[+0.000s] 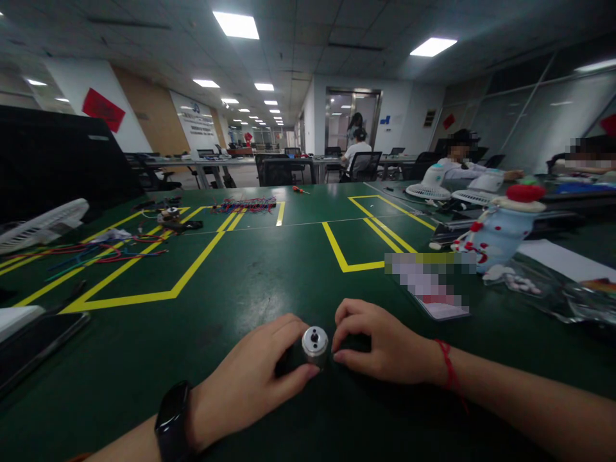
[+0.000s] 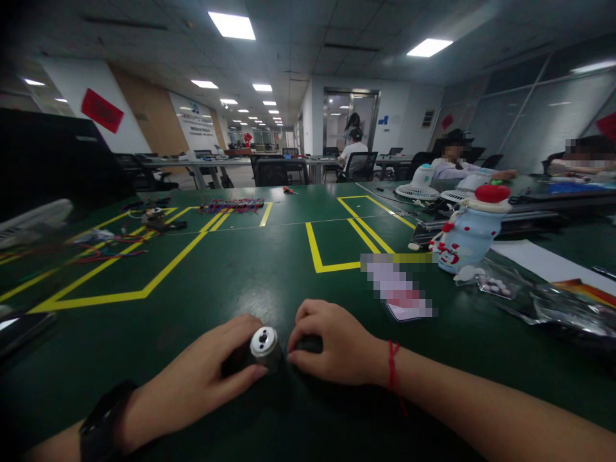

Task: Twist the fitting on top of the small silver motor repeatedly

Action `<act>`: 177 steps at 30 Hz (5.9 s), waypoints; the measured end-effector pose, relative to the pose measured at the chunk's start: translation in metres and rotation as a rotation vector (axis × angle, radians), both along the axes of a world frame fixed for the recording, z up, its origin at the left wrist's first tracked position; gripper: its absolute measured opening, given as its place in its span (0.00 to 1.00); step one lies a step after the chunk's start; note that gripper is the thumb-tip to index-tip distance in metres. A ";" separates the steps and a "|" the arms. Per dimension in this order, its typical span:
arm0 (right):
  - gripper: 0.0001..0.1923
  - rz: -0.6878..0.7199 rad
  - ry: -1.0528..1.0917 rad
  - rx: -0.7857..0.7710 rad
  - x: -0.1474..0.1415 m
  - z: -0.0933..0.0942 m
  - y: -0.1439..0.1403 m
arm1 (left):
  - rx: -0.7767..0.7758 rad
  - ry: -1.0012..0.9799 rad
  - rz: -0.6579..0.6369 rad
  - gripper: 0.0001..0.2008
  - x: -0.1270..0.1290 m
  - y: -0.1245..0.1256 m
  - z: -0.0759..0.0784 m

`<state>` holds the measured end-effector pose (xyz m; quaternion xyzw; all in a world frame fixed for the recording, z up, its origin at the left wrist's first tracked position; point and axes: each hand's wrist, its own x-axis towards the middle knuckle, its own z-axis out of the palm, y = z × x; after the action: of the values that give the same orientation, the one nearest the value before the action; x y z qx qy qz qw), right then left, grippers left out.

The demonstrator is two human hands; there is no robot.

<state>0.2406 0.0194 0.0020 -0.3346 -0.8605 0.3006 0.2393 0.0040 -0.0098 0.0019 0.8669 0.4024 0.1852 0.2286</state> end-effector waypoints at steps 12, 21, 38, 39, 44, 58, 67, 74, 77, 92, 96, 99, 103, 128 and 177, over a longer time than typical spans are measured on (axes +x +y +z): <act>0.03 -0.059 0.222 0.048 -0.027 0.020 -0.009 | 0.013 -0.003 -0.020 0.07 0.000 0.000 -0.002; 0.11 -0.293 0.357 -0.227 -0.012 0.003 0.009 | 0.023 0.005 -0.001 0.06 0.001 0.000 0.000; 0.06 -0.040 0.029 -0.011 -0.012 0.001 0.007 | 0.025 0.003 0.004 0.05 0.001 0.001 0.000; 0.06 -0.035 0.060 0.015 -0.014 0.004 0.004 | 0.025 0.003 0.003 0.05 0.001 0.001 0.000; 0.07 -0.030 0.187 0.135 -0.026 0.019 -0.010 | 0.026 -0.010 -0.015 0.07 0.000 0.000 -0.002; 0.06 0.044 -0.072 0.031 0.002 0.000 -0.004 | 0.007 0.010 -0.010 0.06 0.000 0.000 0.002; 0.14 -0.344 0.336 -0.359 0.009 -0.003 0.017 | 0.002 -0.033 -0.025 0.08 -0.002 0.000 0.001; 0.07 -0.059 -0.026 -0.001 -0.001 -0.003 0.005 | -0.004 -0.007 -0.011 0.07 -0.001 0.000 0.001; 0.06 0.008 -0.109 0.061 -0.003 -0.001 0.000 | -0.002 -0.003 -0.012 0.07 0.000 0.000 0.002; 0.09 -0.245 0.273 -0.435 0.012 0.000 0.023 | 0.000 -0.020 -0.020 0.07 -0.002 0.000 0.002; 0.08 -0.229 0.208 -0.375 0.010 -0.001 0.021 | -0.006 -0.018 -0.017 0.07 -0.002 0.000 0.002; 0.06 -0.087 0.054 -0.189 0.008 -0.001 0.014 | -0.003 -0.009 -0.007 0.07 -0.002 -0.001 0.002; 0.06 0.067 -0.066 0.007 0.005 0.000 0.004 | 0.006 -0.004 -0.006 0.06 -0.002 -0.002 0.001; 0.16 -0.405 0.417 -0.432 0.000 -0.004 0.018 | 0.026 -0.007 -0.018 0.06 0.000 -0.001 0.004; 0.13 -0.425 0.213 -0.286 0.013 -0.002 0.020 | -0.011 -0.015 -0.014 0.06 -0.002 -0.002 0.001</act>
<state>0.2536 0.0396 -0.0001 -0.5046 -0.6898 0.3956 0.3362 0.0017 -0.0117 0.0032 0.8669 0.3957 0.1880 0.2377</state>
